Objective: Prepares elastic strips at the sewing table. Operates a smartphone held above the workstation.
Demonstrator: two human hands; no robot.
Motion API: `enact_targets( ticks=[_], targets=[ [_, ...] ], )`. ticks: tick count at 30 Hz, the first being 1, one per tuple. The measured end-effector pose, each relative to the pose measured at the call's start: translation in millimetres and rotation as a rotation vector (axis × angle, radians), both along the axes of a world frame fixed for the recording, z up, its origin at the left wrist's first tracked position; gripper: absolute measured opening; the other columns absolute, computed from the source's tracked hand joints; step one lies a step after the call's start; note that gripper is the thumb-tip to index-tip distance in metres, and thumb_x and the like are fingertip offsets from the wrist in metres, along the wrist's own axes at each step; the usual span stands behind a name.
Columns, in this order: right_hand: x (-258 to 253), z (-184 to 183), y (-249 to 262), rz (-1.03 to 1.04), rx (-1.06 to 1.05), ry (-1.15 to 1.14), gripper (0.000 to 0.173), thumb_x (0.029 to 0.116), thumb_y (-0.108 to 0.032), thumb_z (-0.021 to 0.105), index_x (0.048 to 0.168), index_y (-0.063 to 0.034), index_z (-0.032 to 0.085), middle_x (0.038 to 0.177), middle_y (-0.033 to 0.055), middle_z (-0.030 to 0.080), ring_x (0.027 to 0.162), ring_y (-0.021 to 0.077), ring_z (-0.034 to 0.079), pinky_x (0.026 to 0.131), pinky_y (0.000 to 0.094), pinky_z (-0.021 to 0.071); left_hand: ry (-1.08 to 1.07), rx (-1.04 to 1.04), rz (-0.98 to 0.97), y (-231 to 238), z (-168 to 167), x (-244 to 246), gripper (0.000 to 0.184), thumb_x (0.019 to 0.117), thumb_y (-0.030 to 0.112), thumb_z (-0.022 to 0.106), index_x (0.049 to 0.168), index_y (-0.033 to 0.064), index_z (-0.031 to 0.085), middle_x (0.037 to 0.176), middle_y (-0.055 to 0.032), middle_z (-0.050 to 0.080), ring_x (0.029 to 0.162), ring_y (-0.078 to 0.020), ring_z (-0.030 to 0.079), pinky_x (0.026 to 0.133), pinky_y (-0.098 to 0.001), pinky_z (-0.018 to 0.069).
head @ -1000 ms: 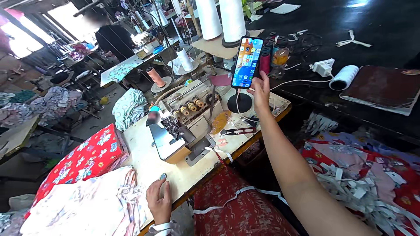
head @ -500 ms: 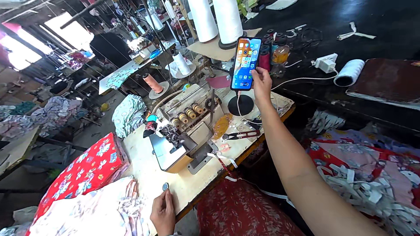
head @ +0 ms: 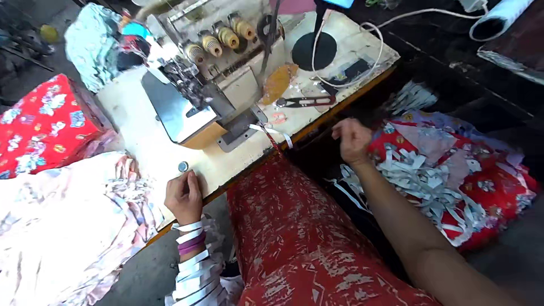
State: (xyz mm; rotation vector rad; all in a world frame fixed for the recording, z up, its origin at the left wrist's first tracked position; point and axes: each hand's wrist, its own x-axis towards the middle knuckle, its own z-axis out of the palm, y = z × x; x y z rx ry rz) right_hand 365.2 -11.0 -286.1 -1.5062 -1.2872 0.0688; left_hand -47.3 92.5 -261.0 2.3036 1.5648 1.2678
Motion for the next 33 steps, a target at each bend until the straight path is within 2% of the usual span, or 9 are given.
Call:
enact_targets(
  ticks=[4, 9, 14, 17, 21, 25, 29, 31, 33],
  targets=[
    [5, -61, -17, 0.209, -1.223, 0.069, 0.04, 0.1066, -0.028, 0.055, 0.128, 0.0048, 0.065, 0.122, 0.0313, 0.065, 0.118, 0.0486, 0.062, 0.102, 0.0666, 0.0441, 0.025, -0.062, -0.004, -1, 5, 2, 0.03, 0.1025, 0.014, 0.058, 0.104, -0.0129, 0.071, 0.093, -0.0277, 0.07, 0.09, -0.033, 0.067, 0.086, -0.0406, 0.053],
    [-28, -134, -30, 0.39, -1.856, -0.288, 0.051, 0.1042, -0.028, 0.057, 0.139, 0.0096, 0.055, 0.146, 0.032, 0.05, 0.14, 0.0479, 0.044, 0.114, 0.066, 0.0308, 0.043, -0.032, 0.059, -7, 15, 15, 0.023, 0.0987, 0.009, 0.06, 0.1, -0.0101, 0.073, 0.093, -0.0259, 0.072, 0.091, -0.0361, 0.07, 0.086, -0.0433, 0.0555],
    [-29, -153, -29, 0.458, -1.895, -0.245, 0.045, 0.1076, -0.018, 0.052, 0.143, 0.0103, 0.049, 0.145, 0.0312, 0.05, 0.137, 0.0414, 0.048, 0.114, 0.0526, 0.0372, -0.026, -0.008, 0.048, -4, 12, 13, 0.017, 0.0956, 0.007, 0.064, 0.098, -0.0039, 0.077, 0.091, -0.0186, 0.074, 0.09, -0.0309, 0.07, 0.085, -0.041, 0.0559],
    [-25, -154, -21, 0.382, -1.703, -0.179, 0.041, 0.1038, -0.019, 0.058, 0.134, 0.0089, 0.059, 0.135, 0.033, 0.058, 0.131, 0.046, 0.054, 0.11, 0.0607, 0.0405, -0.042, 0.009, 0.03, -1, 13, 14, 0.016, 0.0951, 0.007, 0.065, 0.098, -0.0026, 0.078, 0.09, -0.0172, 0.074, 0.088, -0.0293, 0.07, 0.084, -0.0394, 0.0559],
    [-41, -105, -16, 0.175, -1.128, 0.479, 0.028, 0.103, -0.014, 0.06, 0.123, 0.0062, 0.061, 0.087, 0.0065, 0.062, 0.064, 0.0067, 0.056, 0.06, 0.0229, 0.0502, -0.291, -0.022, -0.042, -14, 17, 22, 0.019, 0.0983, 0.005, 0.061, 0.101, -0.0082, 0.074, 0.088, -0.0176, 0.072, 0.081, -0.0209, 0.069, 0.079, -0.0326, 0.0569],
    [-55, -20, -22, 0.333, -0.826, 0.829, 0.013, 0.1049, -0.009, 0.051, 0.112, -0.0002, 0.058, 0.067, -0.0079, 0.058, 0.046, -0.0018, 0.046, 0.046, 0.0154, 0.0433, -0.446, -0.692, -0.384, -88, 32, 78, 0.037, 0.1093, 0.016, 0.042, 0.105, -0.0099, 0.069, 0.088, -0.0155, 0.072, 0.077, -0.0177, 0.07, 0.078, -0.036, 0.06],
    [-86, 53, -42, 0.742, -0.741, 0.677, 0.014, 0.0984, -0.011, 0.054, 0.109, -0.0042, 0.061, 0.067, -0.0123, 0.061, 0.053, -0.0037, 0.052, 0.051, 0.0162, 0.046, -0.315, -1.264, -0.907, -120, 11, 118, 0.06, 0.1129, 0.031, 0.022, 0.126, -0.0104, 0.063, 0.117, -0.0206, 0.071, 0.11, -0.024, 0.068, 0.103, -0.0428, 0.0499],
    [-100, 70, -50, 0.888, -0.722, 0.598, 0.017, 0.099, -0.013, 0.059, 0.111, -0.0008, 0.061, 0.073, -0.0089, 0.062, 0.058, -0.0038, 0.055, 0.056, 0.0167, 0.0481, -0.644, -1.401, -0.906, -123, 18, 123, 0.075, 0.1083, 0.05, 0.01, 0.129, -0.0071, 0.055, 0.111, -0.0055, 0.07, 0.102, -0.0107, 0.067, 0.094, -0.0317, 0.054],
    [-104, 80, -54, 0.938, -0.707, 0.587, 0.019, 0.0987, -0.012, 0.06, 0.114, -0.0004, 0.058, 0.08, -0.0076, 0.065, 0.063, -0.0042, 0.056, 0.06, 0.0162, 0.0491, -1.031, -1.419, -0.801, -116, 30, 121, 0.076, 0.1029, 0.065, 0.033, 0.141, 0.0008, 0.046, 0.115, -0.0006, 0.072, 0.101, -0.0119, 0.071, 0.089, -0.0325, 0.0584]
  ],
)
